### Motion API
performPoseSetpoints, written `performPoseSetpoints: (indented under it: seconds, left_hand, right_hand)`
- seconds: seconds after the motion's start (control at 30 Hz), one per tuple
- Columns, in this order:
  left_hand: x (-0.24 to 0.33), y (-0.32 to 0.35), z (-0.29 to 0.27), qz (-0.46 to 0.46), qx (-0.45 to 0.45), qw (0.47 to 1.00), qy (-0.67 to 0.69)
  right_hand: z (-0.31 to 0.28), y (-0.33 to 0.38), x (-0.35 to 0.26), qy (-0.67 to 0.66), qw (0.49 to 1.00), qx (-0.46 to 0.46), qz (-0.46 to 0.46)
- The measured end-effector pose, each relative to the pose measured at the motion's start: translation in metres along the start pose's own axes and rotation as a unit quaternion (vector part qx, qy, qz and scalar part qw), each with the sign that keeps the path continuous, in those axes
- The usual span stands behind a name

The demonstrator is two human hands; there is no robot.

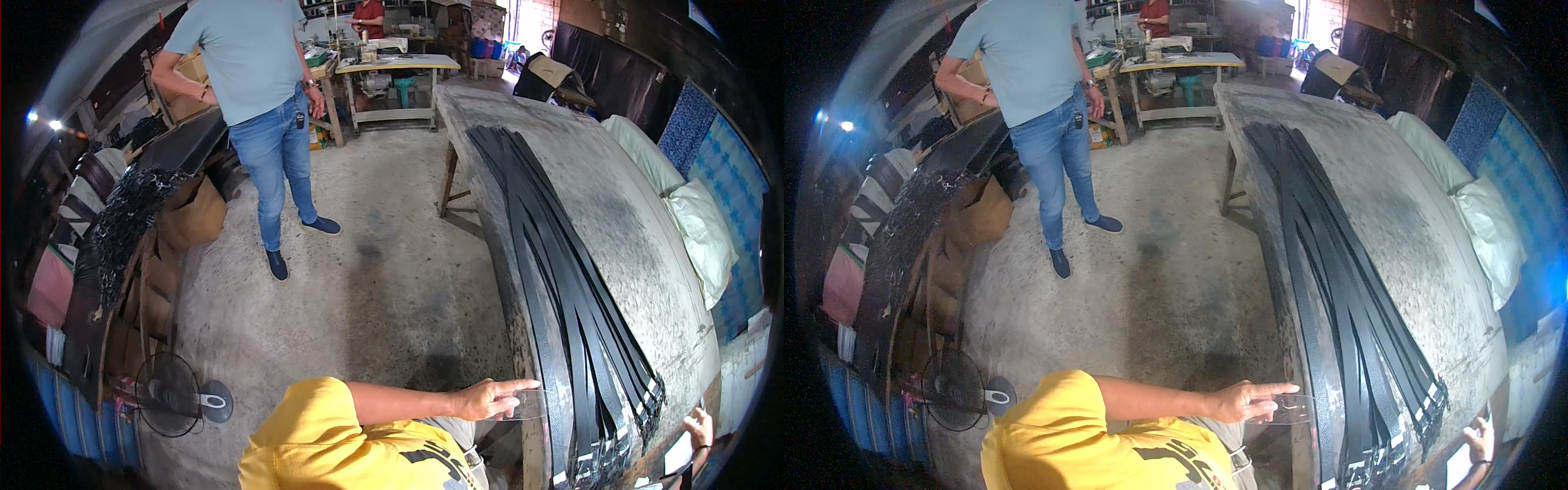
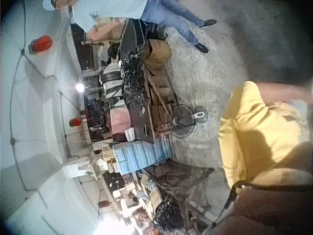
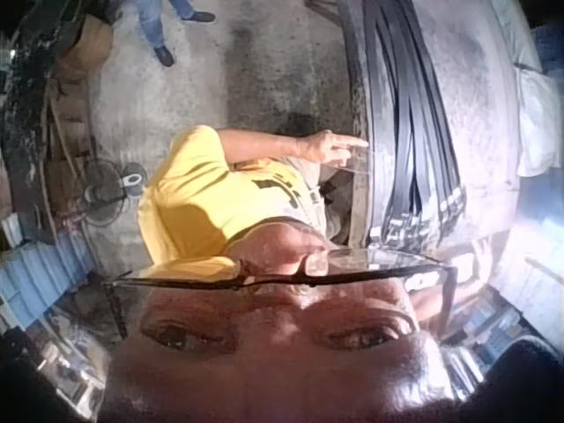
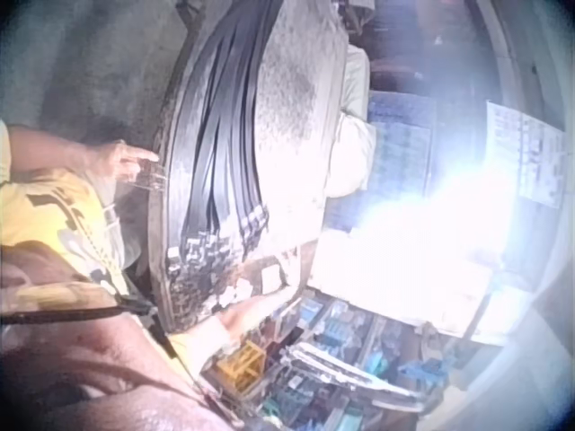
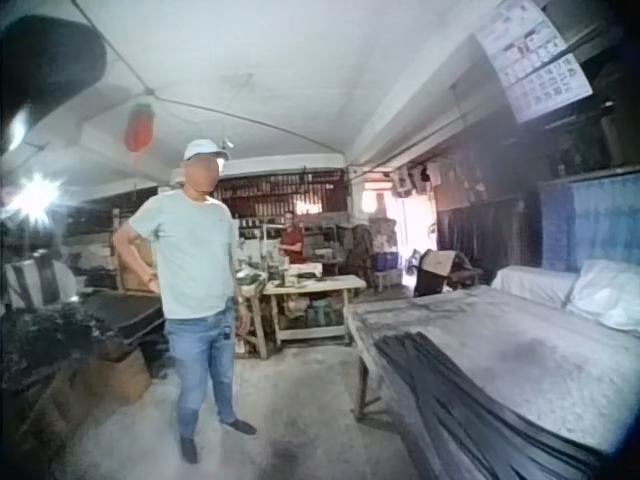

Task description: Assembling buckles and plastic components onto leather belts at a workshop table.

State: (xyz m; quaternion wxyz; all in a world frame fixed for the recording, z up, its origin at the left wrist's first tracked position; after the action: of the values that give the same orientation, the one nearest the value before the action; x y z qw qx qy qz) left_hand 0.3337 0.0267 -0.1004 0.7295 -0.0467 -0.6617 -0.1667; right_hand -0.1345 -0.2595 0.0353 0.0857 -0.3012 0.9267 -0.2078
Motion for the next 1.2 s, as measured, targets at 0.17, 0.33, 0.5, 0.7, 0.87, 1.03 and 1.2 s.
performPoseSetpoints:
  seconds: [0.17, 0.33, 0.5, 0.7, 0.87, 1.03, 1.2]
  left_hand:
    - [-0.003, 0.003, -0.009, 0.028, 0.017, 0.999, 0.014]
    - [-0.012, -0.002, -0.011, 0.035, 0.025, 0.999, 0.033]
    - [0.003, -0.011, -0.011, 0.007, 0.000, 1.000, -0.028]
    - [0.014, -0.012, -0.039, 0.009, 0.174, 0.985, -0.009]
    - [0.030, -0.021, -0.037, 0.056, 0.227, 0.971, -0.058]
    - [0.042, -0.023, -0.032, 0.145, 0.286, 0.930, -0.177]
    - [0.056, -0.031, -0.023, 0.142, 0.272, 0.913, -0.269]
  right_hand:
    - [0.009, -0.056, -0.021, 0.001, 0.998, 0.026, -0.051]
    - [0.012, -0.105, -0.045, 0.007, 0.994, 0.044, -0.100]
    - [-0.005, -0.146, -0.073, 0.028, 0.987, 0.080, -0.139]
    - [0.015, -0.084, -0.351, -0.170, 0.974, -0.134, -0.063]
    - [0.064, -0.028, -0.432, -0.264, 0.938, -0.158, -0.160]
    - [0.077, -0.014, -0.429, -0.327, 0.925, -0.171, -0.093]
    - [0.079, -0.003, -0.415, -0.301, 0.943, -0.129, -0.064]
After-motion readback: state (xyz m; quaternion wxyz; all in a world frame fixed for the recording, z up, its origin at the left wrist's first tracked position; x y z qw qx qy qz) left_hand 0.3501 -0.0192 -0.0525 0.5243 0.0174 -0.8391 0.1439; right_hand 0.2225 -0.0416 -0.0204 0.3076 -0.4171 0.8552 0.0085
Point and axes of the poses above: each hand's wrist, its own y-axis away from the middle knuckle, its own z-axis out of the palm, x = y × z, the point moved 5 cm from there along -y, towards the middle knuckle, and after that the axes turned 9 degrees about -z, right-handed, at the moved point
